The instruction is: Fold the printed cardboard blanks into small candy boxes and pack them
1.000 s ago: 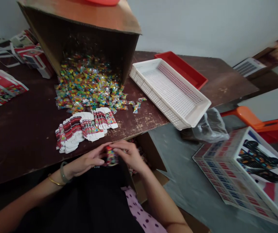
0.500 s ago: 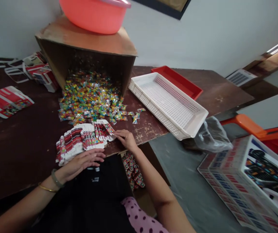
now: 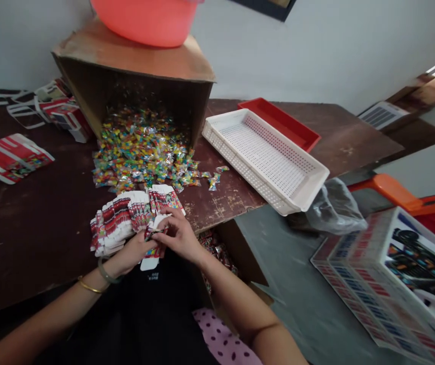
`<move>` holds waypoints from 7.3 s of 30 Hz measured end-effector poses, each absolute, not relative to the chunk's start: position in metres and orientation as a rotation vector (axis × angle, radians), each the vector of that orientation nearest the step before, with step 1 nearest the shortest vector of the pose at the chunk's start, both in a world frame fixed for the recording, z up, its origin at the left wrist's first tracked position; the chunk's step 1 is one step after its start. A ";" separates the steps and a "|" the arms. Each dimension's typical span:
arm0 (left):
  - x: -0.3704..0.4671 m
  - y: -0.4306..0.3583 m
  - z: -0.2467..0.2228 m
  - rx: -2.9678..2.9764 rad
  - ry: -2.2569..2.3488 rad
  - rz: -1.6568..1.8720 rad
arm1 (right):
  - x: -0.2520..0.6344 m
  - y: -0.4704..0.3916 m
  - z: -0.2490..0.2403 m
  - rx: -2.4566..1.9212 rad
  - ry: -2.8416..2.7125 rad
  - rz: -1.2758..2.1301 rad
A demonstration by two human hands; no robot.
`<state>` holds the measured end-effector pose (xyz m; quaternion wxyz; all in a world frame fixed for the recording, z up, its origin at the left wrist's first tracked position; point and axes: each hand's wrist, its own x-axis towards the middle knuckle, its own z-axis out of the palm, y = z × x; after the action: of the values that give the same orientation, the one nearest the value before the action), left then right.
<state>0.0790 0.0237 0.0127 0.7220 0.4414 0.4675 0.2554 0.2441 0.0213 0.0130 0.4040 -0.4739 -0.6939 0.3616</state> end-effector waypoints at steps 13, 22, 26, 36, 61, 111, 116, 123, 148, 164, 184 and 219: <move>0.040 0.083 0.043 1.425 1.454 0.900 | 0.271 0.070 0.014 -1.146 -1.616 1.071; 0.061 0.032 0.040 1.407 0.878 0.503 | 0.247 0.026 0.070 -0.884 -2.020 1.115; 0.070 0.016 0.015 1.377 1.075 0.667 | 0.239 -0.002 0.039 -1.173 -1.566 1.194; 0.066 -0.031 -0.001 1.320 1.042 0.715 | 0.251 -0.052 -0.012 -0.970 -0.502 1.929; 0.061 -0.066 -0.036 0.782 1.036 0.365 | 0.240 -0.107 -0.012 -1.454 -1.441 1.253; 0.022 0.010 0.008 0.650 1.056 0.575 | 0.339 0.033 -0.047 -1.878 -1.893 0.304; 0.028 0.000 -0.001 0.665 0.958 0.494 | 0.301 -0.055 -0.046 -1.575 -1.716 0.785; 0.061 -0.005 0.002 0.921 0.792 0.360 | 0.279 -0.023 0.037 -1.442 -1.621 0.998; 0.053 -0.003 0.004 0.853 0.878 0.455 | 0.248 -0.039 0.006 -0.908 -0.565 2.041; 0.058 -0.001 0.002 0.901 1.008 0.442 | 0.246 -0.019 0.018 -1.138 -1.682 1.247; 0.053 -0.009 0.006 0.941 0.830 0.416 | 0.310 -0.030 0.029 -1.489 -2.028 1.058; 0.002 0.027 0.004 0.483 0.821 0.701 | 0.180 0.036 -0.016 -1.349 -2.181 0.353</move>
<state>0.0018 0.0275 0.0038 0.8302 0.2275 0.3872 0.3303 0.1804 0.0355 -0.0155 0.2729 -0.5012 -0.8106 0.1311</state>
